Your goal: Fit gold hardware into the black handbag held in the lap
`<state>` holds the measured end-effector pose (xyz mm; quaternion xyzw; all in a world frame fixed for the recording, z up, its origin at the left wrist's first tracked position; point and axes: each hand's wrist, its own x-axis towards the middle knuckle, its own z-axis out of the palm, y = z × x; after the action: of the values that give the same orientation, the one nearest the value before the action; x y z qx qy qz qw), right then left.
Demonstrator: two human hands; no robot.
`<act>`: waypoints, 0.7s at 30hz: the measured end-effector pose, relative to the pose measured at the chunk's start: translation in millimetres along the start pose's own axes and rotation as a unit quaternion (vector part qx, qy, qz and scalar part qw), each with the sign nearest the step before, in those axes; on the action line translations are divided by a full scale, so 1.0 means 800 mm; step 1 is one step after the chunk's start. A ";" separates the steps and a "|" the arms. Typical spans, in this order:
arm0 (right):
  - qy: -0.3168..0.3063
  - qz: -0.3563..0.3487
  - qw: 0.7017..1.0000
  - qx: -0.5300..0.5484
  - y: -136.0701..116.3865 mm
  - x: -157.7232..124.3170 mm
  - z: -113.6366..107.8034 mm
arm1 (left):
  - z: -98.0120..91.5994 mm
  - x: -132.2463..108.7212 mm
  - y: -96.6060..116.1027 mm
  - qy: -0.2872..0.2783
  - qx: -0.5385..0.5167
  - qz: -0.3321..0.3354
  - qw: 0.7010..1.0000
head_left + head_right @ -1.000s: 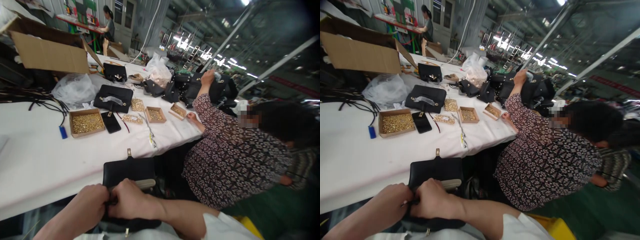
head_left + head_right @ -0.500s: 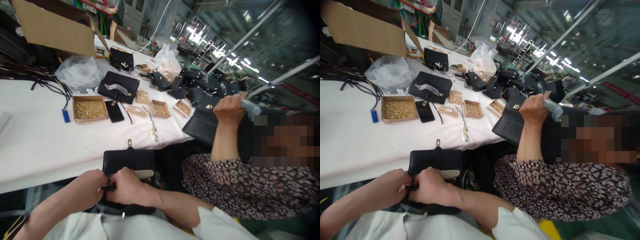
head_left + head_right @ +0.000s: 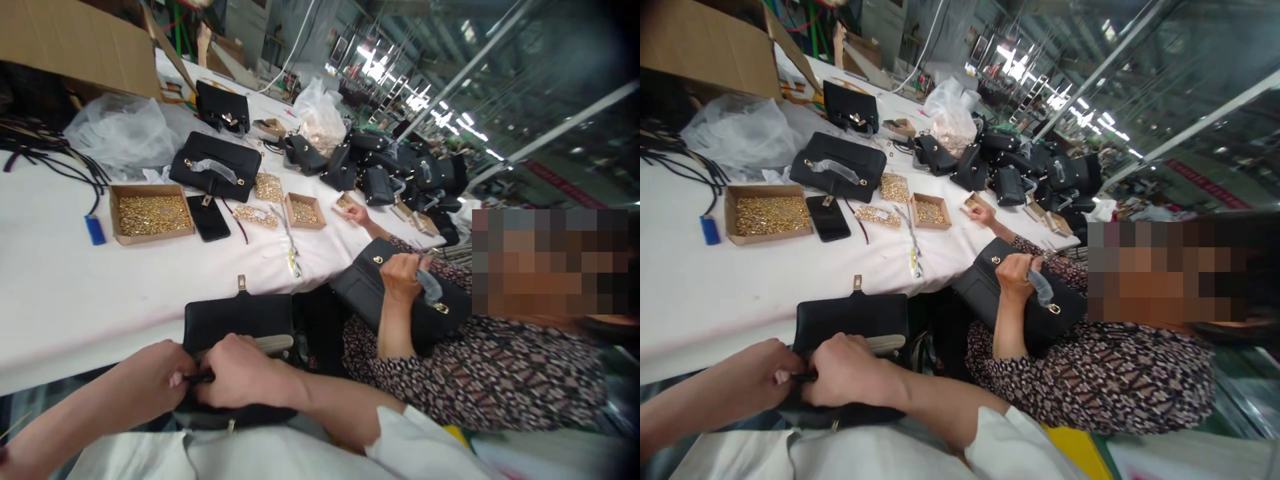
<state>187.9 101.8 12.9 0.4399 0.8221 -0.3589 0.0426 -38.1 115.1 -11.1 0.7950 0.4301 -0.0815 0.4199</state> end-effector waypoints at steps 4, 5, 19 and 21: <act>-0.100 -0.038 0.992 -0.068 0.005 -0.020 -0.021 | -0.012 -0.014 0.022 -0.013 -0.017 -0.022 1.000; -0.107 -0.036 0.990 -0.089 0.006 -0.025 -0.023 | -0.017 -0.017 0.029 -0.007 -0.014 -0.008 1.000; -0.150 -0.064 0.976 -0.145 -0.001 -0.021 -0.115 | -0.021 -0.064 0.054 0.008 -0.158 -0.008 0.987; -0.131 -0.100 0.974 -0.156 -0.016 -0.013 -0.141 | -0.016 -0.080 0.064 0.047 -0.194 -0.049 0.979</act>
<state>212.5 160.5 107.6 0.2924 0.8951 -0.2829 0.1824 -42.2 71.2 59.0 0.6795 0.4955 0.0202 0.5406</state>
